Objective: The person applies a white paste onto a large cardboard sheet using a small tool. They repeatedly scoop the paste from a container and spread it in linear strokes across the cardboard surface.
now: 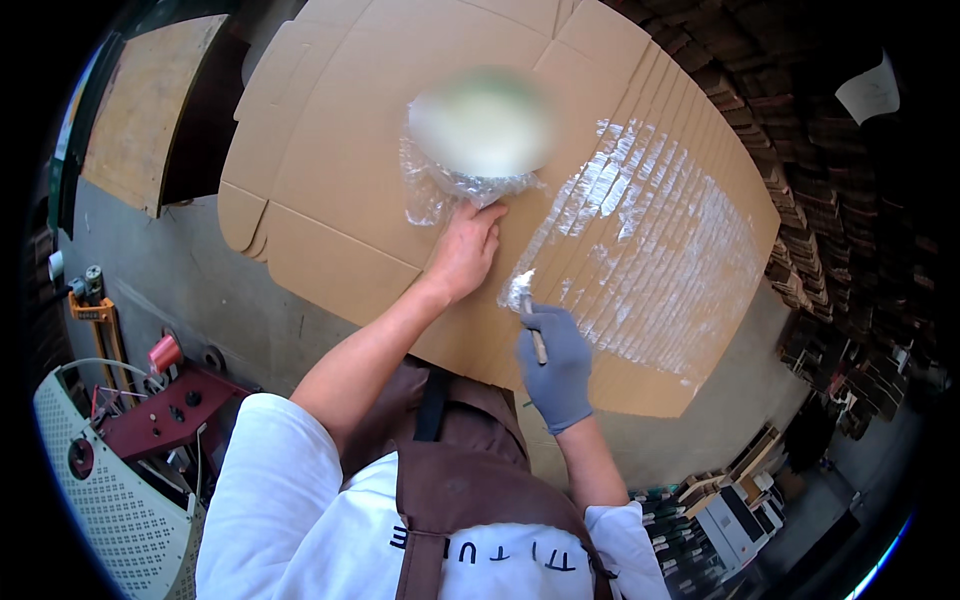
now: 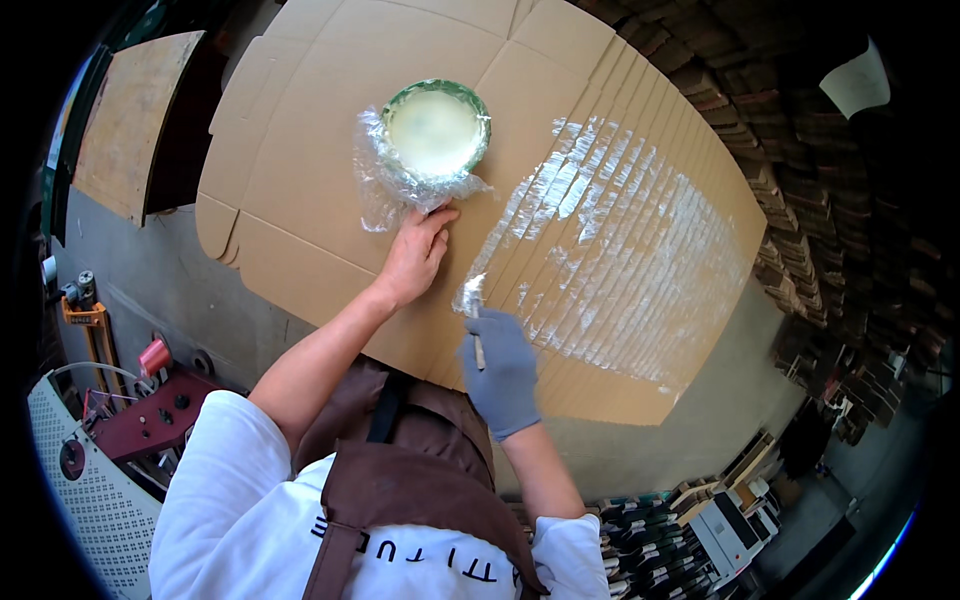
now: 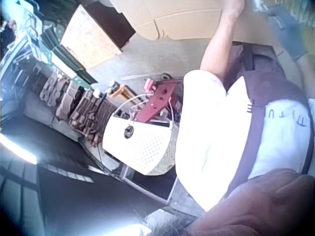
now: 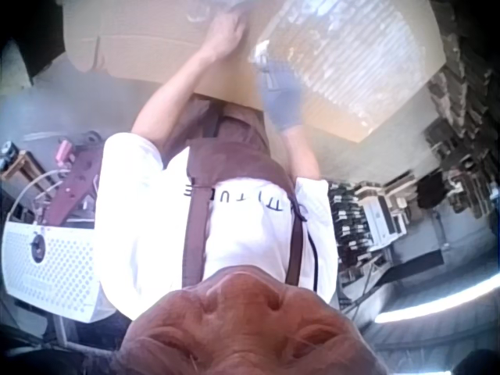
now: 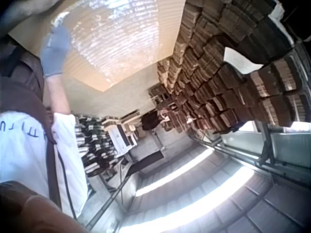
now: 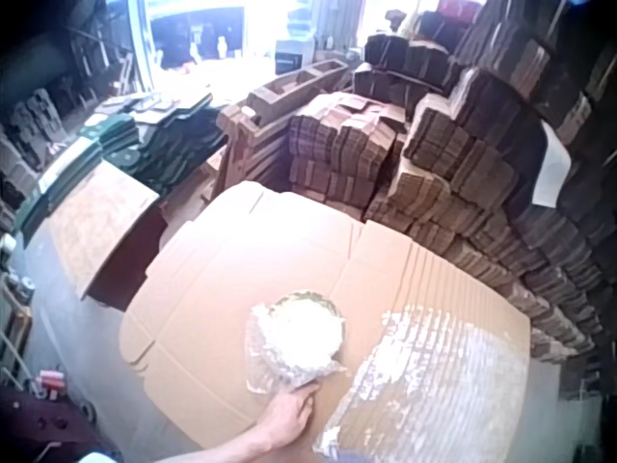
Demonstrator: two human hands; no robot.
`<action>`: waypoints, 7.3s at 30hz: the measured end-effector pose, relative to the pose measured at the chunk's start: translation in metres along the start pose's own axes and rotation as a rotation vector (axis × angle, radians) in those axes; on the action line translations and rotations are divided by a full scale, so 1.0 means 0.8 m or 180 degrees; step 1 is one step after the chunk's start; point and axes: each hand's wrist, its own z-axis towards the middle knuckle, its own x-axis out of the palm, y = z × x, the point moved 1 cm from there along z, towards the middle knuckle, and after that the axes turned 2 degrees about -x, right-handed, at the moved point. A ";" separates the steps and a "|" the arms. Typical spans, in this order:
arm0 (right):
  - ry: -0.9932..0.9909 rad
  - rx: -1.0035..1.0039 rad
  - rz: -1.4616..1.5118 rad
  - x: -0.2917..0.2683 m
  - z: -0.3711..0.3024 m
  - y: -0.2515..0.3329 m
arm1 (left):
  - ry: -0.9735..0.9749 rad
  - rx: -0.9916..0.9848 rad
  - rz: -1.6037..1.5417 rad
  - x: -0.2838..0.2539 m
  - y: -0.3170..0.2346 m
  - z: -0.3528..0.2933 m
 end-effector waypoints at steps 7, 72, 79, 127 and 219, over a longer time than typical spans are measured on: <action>-0.0376 0.0081 -0.0010 -0.017 0.040 -0.021 | 0.0171 -0.0185 0.0009 -0.003 -0.003 0.001; -0.0947 0.0391 -0.0120 -0.129 0.330 -0.130 | 0.0052 0.0547 0.1055 0.004 -0.021 0.002; -0.0852 0.0508 -0.0049 -0.131 0.358 -0.142 | 0.0128 0.0553 0.0946 0.007 -0.015 0.001; -0.0705 0.0497 -0.0105 -0.097 0.293 -0.078 | 0.0058 0.0511 0.0941 0.001 -0.020 0.002; -0.0221 0.0220 -0.1709 0.007 0.004 -0.068 | 0.0203 0.0933 0.1524 0.028 0.007 0.007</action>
